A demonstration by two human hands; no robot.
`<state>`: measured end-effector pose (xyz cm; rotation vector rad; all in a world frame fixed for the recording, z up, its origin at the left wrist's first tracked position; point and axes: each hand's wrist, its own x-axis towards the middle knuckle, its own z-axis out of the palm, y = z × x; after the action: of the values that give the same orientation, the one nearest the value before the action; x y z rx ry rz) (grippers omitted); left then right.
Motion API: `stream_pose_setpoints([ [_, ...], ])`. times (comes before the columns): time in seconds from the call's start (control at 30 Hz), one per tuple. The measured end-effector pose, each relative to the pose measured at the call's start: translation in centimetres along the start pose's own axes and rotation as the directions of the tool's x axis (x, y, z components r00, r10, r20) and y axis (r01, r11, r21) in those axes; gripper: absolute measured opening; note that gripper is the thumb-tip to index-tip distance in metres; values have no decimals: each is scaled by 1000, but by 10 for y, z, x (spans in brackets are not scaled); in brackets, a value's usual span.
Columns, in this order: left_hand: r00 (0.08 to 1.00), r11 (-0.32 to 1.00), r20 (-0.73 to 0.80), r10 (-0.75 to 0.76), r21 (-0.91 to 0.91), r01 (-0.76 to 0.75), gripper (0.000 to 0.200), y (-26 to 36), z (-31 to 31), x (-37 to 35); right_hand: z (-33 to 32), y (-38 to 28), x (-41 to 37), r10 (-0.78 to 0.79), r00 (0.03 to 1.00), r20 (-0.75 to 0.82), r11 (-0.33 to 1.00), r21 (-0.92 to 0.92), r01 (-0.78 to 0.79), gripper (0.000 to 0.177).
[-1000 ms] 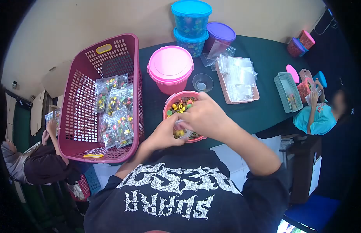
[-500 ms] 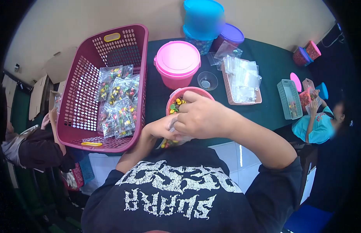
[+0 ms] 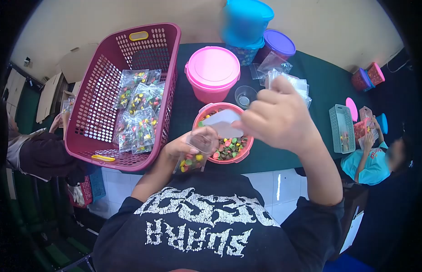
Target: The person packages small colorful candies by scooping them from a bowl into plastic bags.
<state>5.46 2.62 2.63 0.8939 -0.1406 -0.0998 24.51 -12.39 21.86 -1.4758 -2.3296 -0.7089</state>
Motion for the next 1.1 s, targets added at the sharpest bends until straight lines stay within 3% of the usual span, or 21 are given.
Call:
stream_pose_setpoints([
  [0.03, 1000, 1000, -7, 5, 0, -5, 77, 0, 1, -3, 4, 7, -8, -7, 1000, -2, 1000, 5, 7, 34],
  [0.1, 987, 988, -115, 112, -89, -123, 71, -2, 4, -11, 19, 22, -28, 210, 978, -8, 976, -47, -211, 32],
  [0.13, 977, 986, -146, 158, -22, -163, 66, -2, 4, -13, 29, 25, -40, 338, 940, 41, 940, -60, -336, 28],
  [0.17, 973, 985, -158, 167, -17, -171, 66, -2, 5, -14, 44, 31, -52, 327, 944, 38, 944, -50, -325, 28],
  [0.2, 947, 980, -250, 201, 60, -192, 65, -2, 8, -15, 61, 37, -65, 550, 820, 158, 835, -67, -547, 28],
  [0.23, 910, 969, -339, 239, 137, -203, 64, -3, 12, -16, 80, 44, -79, 728, 631, 270, 675, -113, -730, 31],
  [0.27, 879, 967, -403, 254, 128, -221, 64, -4, 17, -15, 103, 54, -95, 781, 544, 306, 596, -106, -796, 34],
  [0.3, 871, 965, -414, 263, 135, -226, 64, -5, 18, -14, 128, 64, -113, 824, 451, 342, 510, -104, -854, 39],
  [0.37, 828, 956, -483, 286, 92, -277, 63, -7, 19, -13, 183, 80, -155, 844, 375, 385, 443, -104, -891, 38],
  [0.5, 772, 889, -510, 379, -30, -457, 60, -18, 18, -5, 276, 93, -210, 831, 341, 440, 363, 37, -931, 35],
  [0.57, 731, 886, -550, 404, 37, -462, 56, -21, 21, -2, 293, 91, -215, 804, 271, 530, 267, 86, -960, 34],
  [0.63, 647, 911, -657, 387, 164, -378, 53, -22, 31, 0, 305, 92, -217, 790, 273, 549, 260, 103, -960, 33],
  [0.7, 626, 911, -675, 391, 184, -370, 53, -25, 35, 0, 312, 93, -217, 768, 285, 574, 302, 68, -951, 31],
  [0.77, 551, 915, -737, 392, 253, -313, 61, -24, 46, 1, 310, 96, -216, 750, 300, 589, 339, 47, -940, 31],
  [0.87, 490, 887, -742, 458, 345, -307, 65, -33, 50, -5, 287, 102, -199, 710, 200, 676, 365, -110, -924, 31],
  [0.9, 463, 874, -742, 484, 388, -292, 65, -35, 52, -8, 283, 102, -192, 703, 213, 678, 377, -101, -921, 31],
  [0.97, 449, 877, -755, 479, 381, -294, 65, -37, 57, -15, 271, 102, -180, 786, 563, 257, 579, 15, -815, 29],
  [1.0, 433, 868, -756, 492, 387, -311, 65, -39, 58, -17, 260, 102, -163, 781, 570, 257, 585, 18, -811, 29],
  [1.07, 412, 862, -763, 497, 384, -330, 65, -43, 58, -22, 240, 96, -118, 682, 724, 107, 664, 325, -674, 30],
  [1.1, 411, 863, -764, 497, 384, -329, 65, -43, 60, -23, 240, 90, -101, 681, 724, 108, 664, 326, -673, 30],
])
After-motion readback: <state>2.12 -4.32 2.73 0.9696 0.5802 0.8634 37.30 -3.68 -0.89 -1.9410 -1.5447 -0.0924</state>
